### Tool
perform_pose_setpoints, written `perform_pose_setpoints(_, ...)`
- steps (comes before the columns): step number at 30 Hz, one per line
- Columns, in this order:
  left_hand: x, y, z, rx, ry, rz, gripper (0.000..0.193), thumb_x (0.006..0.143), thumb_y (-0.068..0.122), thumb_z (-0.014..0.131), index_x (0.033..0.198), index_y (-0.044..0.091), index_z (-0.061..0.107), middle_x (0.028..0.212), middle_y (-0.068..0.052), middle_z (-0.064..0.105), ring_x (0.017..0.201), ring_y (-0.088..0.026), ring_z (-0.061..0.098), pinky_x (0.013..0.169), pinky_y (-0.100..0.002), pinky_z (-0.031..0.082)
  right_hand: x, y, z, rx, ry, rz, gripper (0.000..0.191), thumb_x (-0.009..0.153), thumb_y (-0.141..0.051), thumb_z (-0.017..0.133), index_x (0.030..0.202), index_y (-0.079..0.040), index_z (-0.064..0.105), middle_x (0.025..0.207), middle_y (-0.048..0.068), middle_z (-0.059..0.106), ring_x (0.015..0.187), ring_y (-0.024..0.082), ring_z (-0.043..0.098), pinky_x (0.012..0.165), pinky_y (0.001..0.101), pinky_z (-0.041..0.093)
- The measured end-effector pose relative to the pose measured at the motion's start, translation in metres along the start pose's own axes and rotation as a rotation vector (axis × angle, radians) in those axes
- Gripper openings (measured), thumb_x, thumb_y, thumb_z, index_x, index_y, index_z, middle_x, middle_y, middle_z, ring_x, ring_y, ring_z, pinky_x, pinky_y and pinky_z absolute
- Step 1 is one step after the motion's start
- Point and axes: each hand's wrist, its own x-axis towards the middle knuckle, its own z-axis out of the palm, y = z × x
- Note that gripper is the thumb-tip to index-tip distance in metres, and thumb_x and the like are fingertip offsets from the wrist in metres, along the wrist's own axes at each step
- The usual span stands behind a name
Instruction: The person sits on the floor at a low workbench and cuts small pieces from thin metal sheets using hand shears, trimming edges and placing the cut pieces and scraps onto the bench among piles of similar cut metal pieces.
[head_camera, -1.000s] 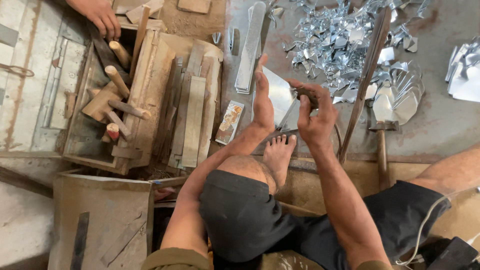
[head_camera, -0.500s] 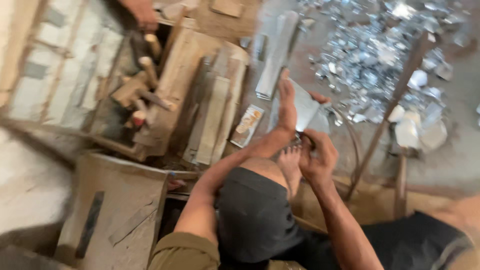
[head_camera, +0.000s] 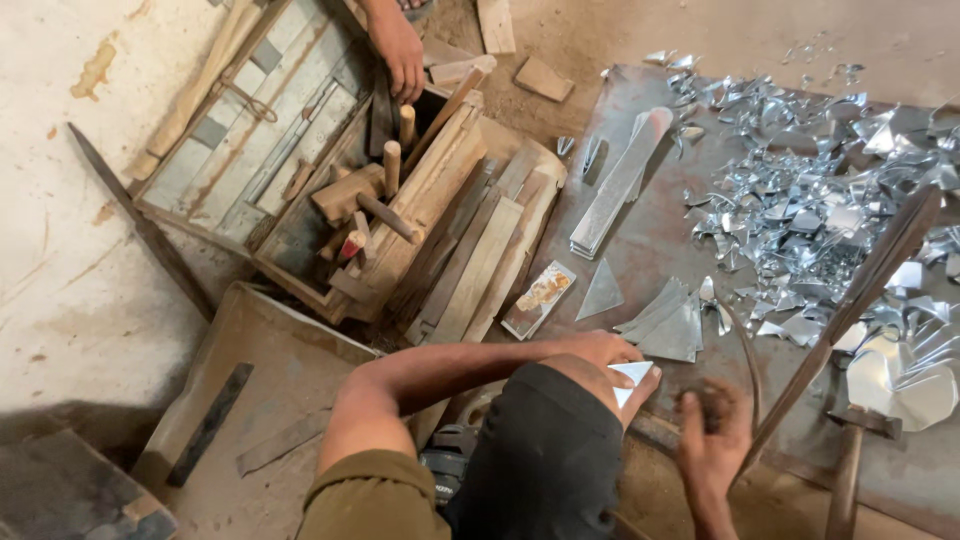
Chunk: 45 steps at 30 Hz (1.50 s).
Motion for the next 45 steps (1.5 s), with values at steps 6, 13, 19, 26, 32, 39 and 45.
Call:
perform_pose_setpoints(6, -0.006, 0.030, -0.002, -0.024, 0.098, -0.144, 0.038, 0.098, 0.029, 0.065, 0.133, 0.015, 0.068, 0.111, -0.018, 0.076, 0.100, -0.032, 0.075, 0.082, -0.043, 0.055, -0.013, -0.002, 0.022, -0.190, -0.064, -0.221, 0.029, 0.097, 0.000, 0.066, 0.125, 0.000, 0.061, 0.107, 0.014, 0.074, 0.099, 0.019, 0.073, 0.085, 0.0302, 0.057)
perform_pose_setpoints(13, -0.010, 0.035, -0.005, -0.087, 0.089, -0.105, 0.037, 0.099, 0.028, 0.061, 0.134, 0.017, 0.068, 0.117, -0.018, 0.075, 0.109, -0.033, 0.072, 0.088, -0.042, 0.053, 0.011, -0.018, 0.031, -0.241, -0.056, -0.276, 0.025, 0.096, 0.001, 0.067, 0.121, -0.001, 0.063, 0.099, 0.013, 0.074, 0.081, 0.018, 0.071, 0.071, 0.0306, 0.056)
perform_pose_setpoints(19, -0.005, 0.025, 0.001, -0.103, 0.113, -0.065, 0.033, 0.099, 0.027, 0.062, 0.130, 0.015, 0.069, 0.113, -0.016, 0.076, 0.104, -0.030, 0.075, 0.086, -0.041, 0.055, -0.015, -0.033, 0.034, -0.281, -0.061, -0.393, 0.020, 0.094, 0.004, 0.066, 0.113, -0.003, 0.066, 0.090, 0.011, 0.068, 0.073, 0.020, 0.065, 0.066, 0.0319, 0.052)
perform_pose_setpoints(26, -0.008, 0.034, 0.001, -0.180, 0.085, -0.008, 0.031, 0.101, 0.024, 0.059, 0.129, 0.013, 0.068, 0.105, -0.018, 0.076, 0.092, -0.024, 0.075, 0.080, -0.040, 0.055, 0.005, -0.024, 0.023, -0.373, -0.029, -0.467, 0.020, 0.094, 0.009, 0.067, 0.110, -0.003, 0.066, 0.094, 0.013, 0.068, 0.073, 0.025, 0.062, 0.065, 0.0339, 0.050)
perform_pose_setpoints(32, -0.016, 0.051, -0.004, -0.205, 0.133, 0.012, 0.030, 0.100, 0.022, 0.061, 0.126, 0.010, 0.069, 0.107, -0.017, 0.076, 0.092, -0.018, 0.072, 0.079, -0.038, 0.054, -0.020, -0.045, 0.027, -0.380, -0.054, -0.495, 0.023, 0.090, 0.009, 0.068, 0.108, -0.005, 0.067, 0.086, 0.010, 0.065, 0.068, 0.023, 0.059, 0.061, 0.0343, 0.048)
perform_pose_setpoints(39, -0.012, 0.043, 0.002, -0.248, 0.068, -0.119, 0.032, 0.105, 0.026, 0.060, 0.127, 0.006, 0.069, 0.091, -0.015, 0.074, 0.081, -0.008, 0.054, 0.072, -0.033, 0.050, -0.006, -0.044, 0.025, -0.385, -0.041, -0.453, 0.026, 0.091, 0.012, 0.069, 0.112, -0.003, 0.068, 0.088, 0.012, 0.065, 0.071, 0.025, 0.060, 0.063, 0.0353, 0.048)
perform_pose_setpoints(45, -0.010, 0.027, 0.008, -0.346, 0.142, -0.063, 0.032, 0.102, 0.022, 0.059, 0.126, 0.003, 0.069, 0.097, -0.005, 0.077, 0.088, -0.004, 0.061, 0.077, -0.029, 0.052, -0.045, -0.053, 0.022, -0.375, -0.122, -0.482, 0.026, 0.089, 0.011, 0.067, 0.109, -0.005, 0.067, 0.086, 0.009, 0.066, 0.073, 0.025, 0.063, 0.065, 0.0357, 0.051)
